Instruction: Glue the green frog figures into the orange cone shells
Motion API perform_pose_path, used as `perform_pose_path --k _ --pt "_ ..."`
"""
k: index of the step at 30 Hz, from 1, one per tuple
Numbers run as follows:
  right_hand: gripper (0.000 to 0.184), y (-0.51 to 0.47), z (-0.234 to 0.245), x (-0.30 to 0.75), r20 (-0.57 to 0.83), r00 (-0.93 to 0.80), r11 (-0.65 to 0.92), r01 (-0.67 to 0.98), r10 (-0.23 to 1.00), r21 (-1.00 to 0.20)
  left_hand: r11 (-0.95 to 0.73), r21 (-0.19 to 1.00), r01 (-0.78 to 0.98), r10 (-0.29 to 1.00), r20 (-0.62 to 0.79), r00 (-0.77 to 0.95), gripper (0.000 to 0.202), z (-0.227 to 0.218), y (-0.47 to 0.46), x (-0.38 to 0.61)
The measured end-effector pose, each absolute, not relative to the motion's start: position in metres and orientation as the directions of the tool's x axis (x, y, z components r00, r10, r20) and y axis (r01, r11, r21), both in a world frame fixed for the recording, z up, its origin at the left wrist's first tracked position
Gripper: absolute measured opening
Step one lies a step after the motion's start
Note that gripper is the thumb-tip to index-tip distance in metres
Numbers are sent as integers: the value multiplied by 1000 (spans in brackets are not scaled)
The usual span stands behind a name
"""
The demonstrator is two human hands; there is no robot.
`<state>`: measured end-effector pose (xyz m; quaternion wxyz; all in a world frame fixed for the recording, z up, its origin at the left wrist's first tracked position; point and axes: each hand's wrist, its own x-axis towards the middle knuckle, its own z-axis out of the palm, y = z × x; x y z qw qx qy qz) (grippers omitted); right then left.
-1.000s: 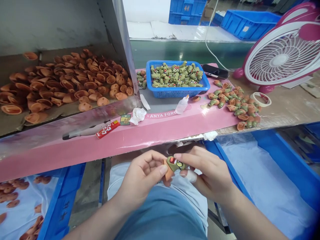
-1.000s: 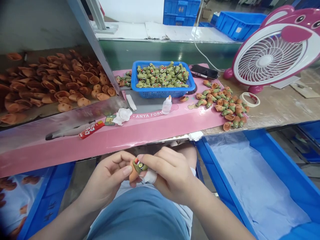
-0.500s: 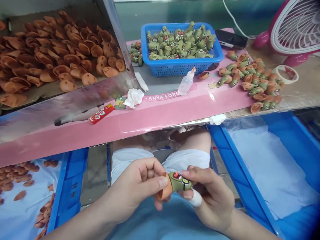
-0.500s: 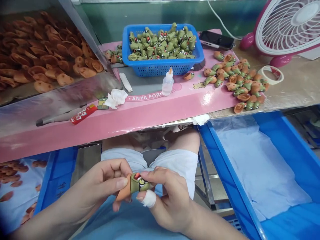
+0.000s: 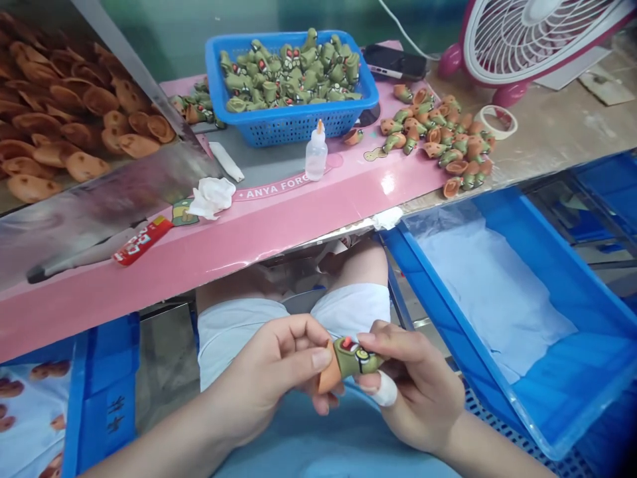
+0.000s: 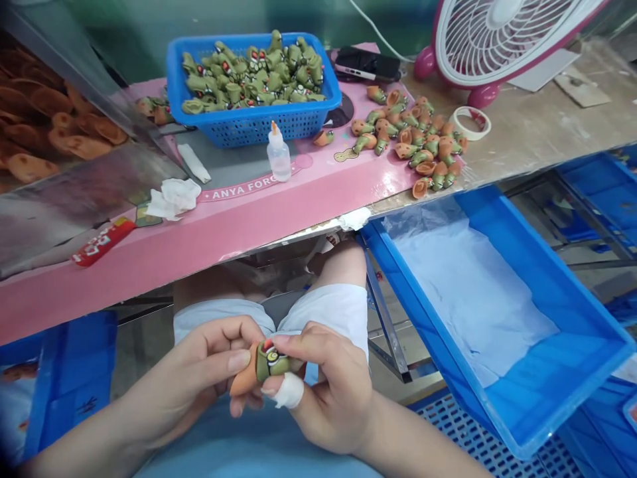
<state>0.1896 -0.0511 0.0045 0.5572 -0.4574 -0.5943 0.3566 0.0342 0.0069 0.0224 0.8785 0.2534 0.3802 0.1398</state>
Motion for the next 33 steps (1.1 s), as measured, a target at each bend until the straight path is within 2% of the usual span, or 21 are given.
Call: perform_pose_path --k 5,9,15,17,20,22,24,26,28,33 --pt "29 -46 13 194 416 -10 407 218 910 -887 832 547 -97 457 -574 679 17 23 -2 39" --pt "29 -43 19 195 427 -29 421 237 904 -875 839 528 -132 467 -576 670 19 25 -6 42" --pt "31 -46 10 198 438 -66 443 185 896 -877 806 572 -150 521 -566 639 20 25 -8 43" --pt "32 -31 -3 203 446 -5 443 124 895 -888 764 625 -163 589 -571 571 20 25 -6 41" --pt "28 22 -26 214 349 280 324 134 894 -937 693 691 -207 701 -579 415 17 25 0 35" --pt "40 68 -36 218 312 350 232 253 883 -939 654 716 -242 750 -575 326 15 26 4 29" --pt "60 110 -45 218 289 286 177 362 913 -915 629 729 -272 777 -571 267 14 28 6 22" --pt "70 143 -53 215 277 230 168 403 933 -900 611 732 -301 791 -572 216 13 30 7 14" --pt "66 167 -60 212 264 189 165 421 946 -892 604 727 -328 794 -586 163 12 33 7 7" --pt "31 188 -67 203 217 122 144 437 969 -888 545 751 -373 820 -571 48 11 38 8 -7"
